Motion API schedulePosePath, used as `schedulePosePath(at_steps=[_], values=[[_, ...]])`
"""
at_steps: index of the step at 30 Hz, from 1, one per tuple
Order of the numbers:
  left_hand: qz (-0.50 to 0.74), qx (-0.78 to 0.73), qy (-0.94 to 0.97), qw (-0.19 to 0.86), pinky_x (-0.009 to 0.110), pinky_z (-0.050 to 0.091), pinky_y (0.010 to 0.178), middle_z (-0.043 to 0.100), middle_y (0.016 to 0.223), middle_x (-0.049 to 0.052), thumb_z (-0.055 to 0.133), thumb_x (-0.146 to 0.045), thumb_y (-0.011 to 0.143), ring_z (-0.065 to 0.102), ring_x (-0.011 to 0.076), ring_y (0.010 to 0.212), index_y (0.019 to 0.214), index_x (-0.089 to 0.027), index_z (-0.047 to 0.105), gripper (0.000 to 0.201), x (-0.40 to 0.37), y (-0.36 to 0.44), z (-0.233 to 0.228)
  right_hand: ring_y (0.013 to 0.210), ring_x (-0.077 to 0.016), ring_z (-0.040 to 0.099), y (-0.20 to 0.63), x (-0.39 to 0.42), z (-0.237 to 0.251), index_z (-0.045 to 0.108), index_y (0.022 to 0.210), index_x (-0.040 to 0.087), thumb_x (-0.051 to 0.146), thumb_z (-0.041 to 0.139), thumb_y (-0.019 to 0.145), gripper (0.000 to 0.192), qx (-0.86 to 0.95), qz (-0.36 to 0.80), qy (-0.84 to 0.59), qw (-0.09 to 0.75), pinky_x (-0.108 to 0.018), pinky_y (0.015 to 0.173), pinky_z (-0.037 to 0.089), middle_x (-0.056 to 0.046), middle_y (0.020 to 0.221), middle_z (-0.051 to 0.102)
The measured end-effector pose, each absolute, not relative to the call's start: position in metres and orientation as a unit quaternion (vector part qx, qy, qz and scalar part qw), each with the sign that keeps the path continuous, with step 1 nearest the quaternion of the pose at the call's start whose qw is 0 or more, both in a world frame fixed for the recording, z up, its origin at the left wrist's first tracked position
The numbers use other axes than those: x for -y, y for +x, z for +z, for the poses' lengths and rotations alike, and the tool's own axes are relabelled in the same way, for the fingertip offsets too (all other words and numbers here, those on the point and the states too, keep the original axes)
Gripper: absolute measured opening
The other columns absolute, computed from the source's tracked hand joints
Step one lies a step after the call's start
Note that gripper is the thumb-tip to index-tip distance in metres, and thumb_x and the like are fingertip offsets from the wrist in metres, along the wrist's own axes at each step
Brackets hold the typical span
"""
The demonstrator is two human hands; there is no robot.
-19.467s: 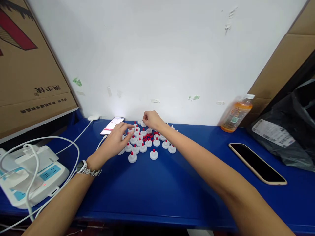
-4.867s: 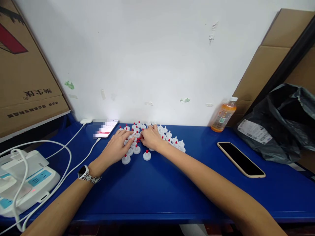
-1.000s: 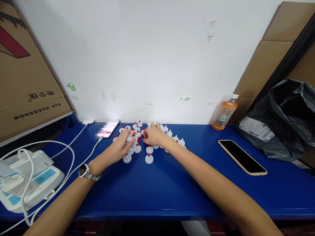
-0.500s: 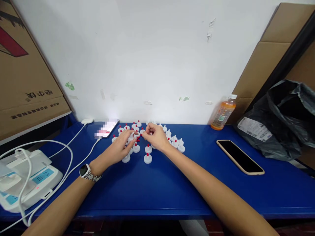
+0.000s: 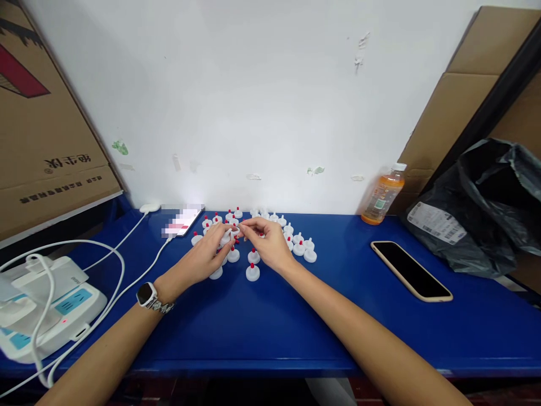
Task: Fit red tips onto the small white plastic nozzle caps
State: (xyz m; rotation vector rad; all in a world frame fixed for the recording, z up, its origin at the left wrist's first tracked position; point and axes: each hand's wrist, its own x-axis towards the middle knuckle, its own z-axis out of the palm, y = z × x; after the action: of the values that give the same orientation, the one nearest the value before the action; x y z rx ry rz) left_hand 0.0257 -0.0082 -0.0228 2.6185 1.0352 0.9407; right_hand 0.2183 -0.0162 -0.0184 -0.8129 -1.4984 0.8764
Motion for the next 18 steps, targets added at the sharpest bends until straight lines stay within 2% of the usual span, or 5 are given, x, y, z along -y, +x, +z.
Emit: schedulePosePath(at_steps=[6, 12, 18], values=[[0.305, -0.342, 0.885, 0.078, 0.051, 0.046, 0.105, 0.05, 0.138, 0.017, 0.039, -0.035, 0.102, 0.051, 0.0289, 0.129, 0.15, -0.021, 0.023, 0.052, 0.0114, 0.029, -0.0269, 0.076, -0.0171, 0.068, 0.2135, 0.0208, -0.0216, 0.065, 0.088, 0.02, 0.045, 0.071, 0.082, 0.026, 0.636, 0.415, -0.335, 0.557, -0.031, 0.073, 0.053, -0.003, 0.078, 0.071], [0.295, -0.335, 0.892, 0.078, 0.053, 0.042, 0.11, 0.044, 0.146, 0.02, 0.039, -0.033, 0.102, 0.046, 0.0301, 0.136, 0.154, -0.018, 0.015, 0.059, 0.0173, 0.0331, -0.022, 0.07, -0.0148, 0.06, 0.2145, 0.0225, -0.02, 0.065, 0.079, 0.02, 0.044, 0.07, 0.084, 0.025, 0.664, 0.36, -0.353, 0.552, -0.028, 0.064, 0.047, -0.002, 0.075, 0.066], [0.278, -0.336, 0.893, 0.113, 0.055, 0.041, 0.11, 0.031, 0.157, 0.02, 0.037, -0.035, 0.102, 0.037, 0.0318, 0.144, 0.157, -0.021, 0.003, 0.066, 0.0166, 0.031, -0.0196, 0.069, -0.0149, 0.058, 0.213, 0.0178, -0.0191, 0.06, 0.077, 0.02, 0.048, 0.068, 0.083, 0.03, 0.673, 0.364, -0.354, 0.537, -0.029, 0.067, 0.049, -0.001, 0.074, 0.063]])
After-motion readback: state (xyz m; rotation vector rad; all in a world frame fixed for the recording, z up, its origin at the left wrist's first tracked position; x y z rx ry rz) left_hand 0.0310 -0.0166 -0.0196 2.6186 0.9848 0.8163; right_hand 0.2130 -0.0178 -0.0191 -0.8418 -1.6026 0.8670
